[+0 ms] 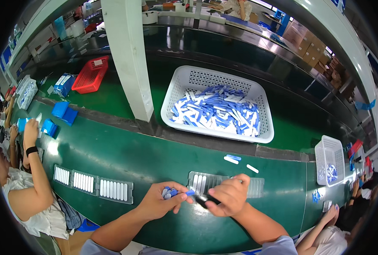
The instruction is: The person places plastic trays onto the workbench and inserts small strips one at a time into the slots of the plastic trays by hand, pressing them into place.
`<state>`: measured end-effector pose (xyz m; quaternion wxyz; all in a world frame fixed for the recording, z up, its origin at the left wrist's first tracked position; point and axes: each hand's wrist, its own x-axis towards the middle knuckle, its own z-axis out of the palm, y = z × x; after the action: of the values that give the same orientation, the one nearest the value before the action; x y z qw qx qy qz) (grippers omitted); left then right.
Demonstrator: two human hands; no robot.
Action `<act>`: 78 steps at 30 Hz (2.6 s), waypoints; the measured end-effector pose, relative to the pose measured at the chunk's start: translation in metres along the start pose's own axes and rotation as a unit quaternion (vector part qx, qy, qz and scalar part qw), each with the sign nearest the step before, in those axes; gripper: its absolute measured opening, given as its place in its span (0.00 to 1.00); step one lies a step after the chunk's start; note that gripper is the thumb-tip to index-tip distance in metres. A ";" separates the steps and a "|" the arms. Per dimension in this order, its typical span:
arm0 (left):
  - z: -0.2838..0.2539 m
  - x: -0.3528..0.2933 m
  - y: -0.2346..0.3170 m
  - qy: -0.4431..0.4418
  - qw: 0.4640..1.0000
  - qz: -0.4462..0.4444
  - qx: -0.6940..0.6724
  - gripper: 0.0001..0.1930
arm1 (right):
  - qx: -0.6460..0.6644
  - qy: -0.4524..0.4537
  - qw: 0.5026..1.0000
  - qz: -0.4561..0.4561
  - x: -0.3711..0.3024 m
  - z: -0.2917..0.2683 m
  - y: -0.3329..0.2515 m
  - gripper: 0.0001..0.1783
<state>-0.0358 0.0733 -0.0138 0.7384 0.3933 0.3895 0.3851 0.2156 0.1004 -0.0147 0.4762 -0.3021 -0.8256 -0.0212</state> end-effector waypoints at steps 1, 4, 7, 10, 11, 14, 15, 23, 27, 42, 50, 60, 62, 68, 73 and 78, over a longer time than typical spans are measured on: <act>0.001 0.000 0.000 -0.012 1.000 -0.003 0.014 0.10 | -0.017 0.004 1.000 -0.013 0.003 0.001 -0.008 0.12; 0.006 -0.004 -0.003 -0.039 0.998 0.009 0.056 0.09 | 0.004 -0.026 1.000 0.014 0.005 0.006 -0.015 0.12; 0.008 -0.004 -0.004 -0.050 0.996 0.030 0.074 0.09 | 0.040 -0.051 0.998 0.023 0.000 0.008 -0.013 0.08; 0.006 -0.003 0.001 -0.017 0.999 0.024 0.030 0.09 | 0.025 0.015 0.997 0.070 -0.001 0.005 -0.005 0.06; 0.006 -0.003 0.003 0.012 1.000 0.011 -0.003 0.09 | 0.023 0.017 0.997 0.068 -0.003 0.004 -0.001 0.06; -0.003 -0.002 -0.001 0.081 0.993 0.027 -0.083 0.06 | 0.049 0.048 0.984 0.164 -0.002 0.004 0.010 0.04; -0.005 -0.003 -0.001 0.082 0.993 0.030 -0.082 0.06 | 0.050 0.050 0.984 0.162 0.000 0.002 0.011 0.04; -0.003 0.000 0.003 0.092 0.991 -0.014 -0.096 0.08 | -0.056 -0.157 0.970 0.175 0.003 0.008 0.002 0.15; -0.005 0.001 -0.002 0.088 0.992 -0.003 -0.096 0.08 | -0.101 -0.107 0.974 0.172 0.016 0.004 -0.011 0.18; -0.005 0.007 -0.006 -0.013 0.941 -0.053 -0.333 0.25 | 0.136 0.008 0.954 0.268 -0.002 -0.011 0.024 0.07; -0.010 0.005 -0.008 -0.051 0.963 -0.106 -0.241 0.24 | 0.080 -0.091 0.970 0.210 0.002 -0.004 0.018 0.06; -0.009 0.002 -0.006 -0.057 0.967 -0.135 -0.209 0.26 | -0.081 -0.145 0.969 0.183 0.007 -0.004 0.010 0.25; -0.009 0.003 -0.010 -0.080 0.962 -0.156 -0.208 0.25 | -0.074 -0.122 0.972 0.185 0.004 -0.007 0.007 0.24; 0.000 0.002 -0.022 -0.153 0.957 -0.196 -0.151 0.21 | 0.185 -0.150 0.960 0.145 0.002 0.004 -0.011 0.06; -0.008 0.003 -0.019 -0.078 0.961 -0.146 -0.220 0.19 | 0.153 0.075 0.936 0.307 -0.003 0.000 0.014 0.05; -0.018 0.007 -0.015 -0.024 0.913 -0.150 -0.379 0.24 | -0.038 -0.107 0.989 0.093 0.002 -0.014 0.026 0.07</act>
<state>-0.0453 0.0783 -0.0356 0.8904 0.0301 0.2505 0.3789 0.2393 0.1185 -0.0125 0.3733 -0.3960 -0.8386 0.0245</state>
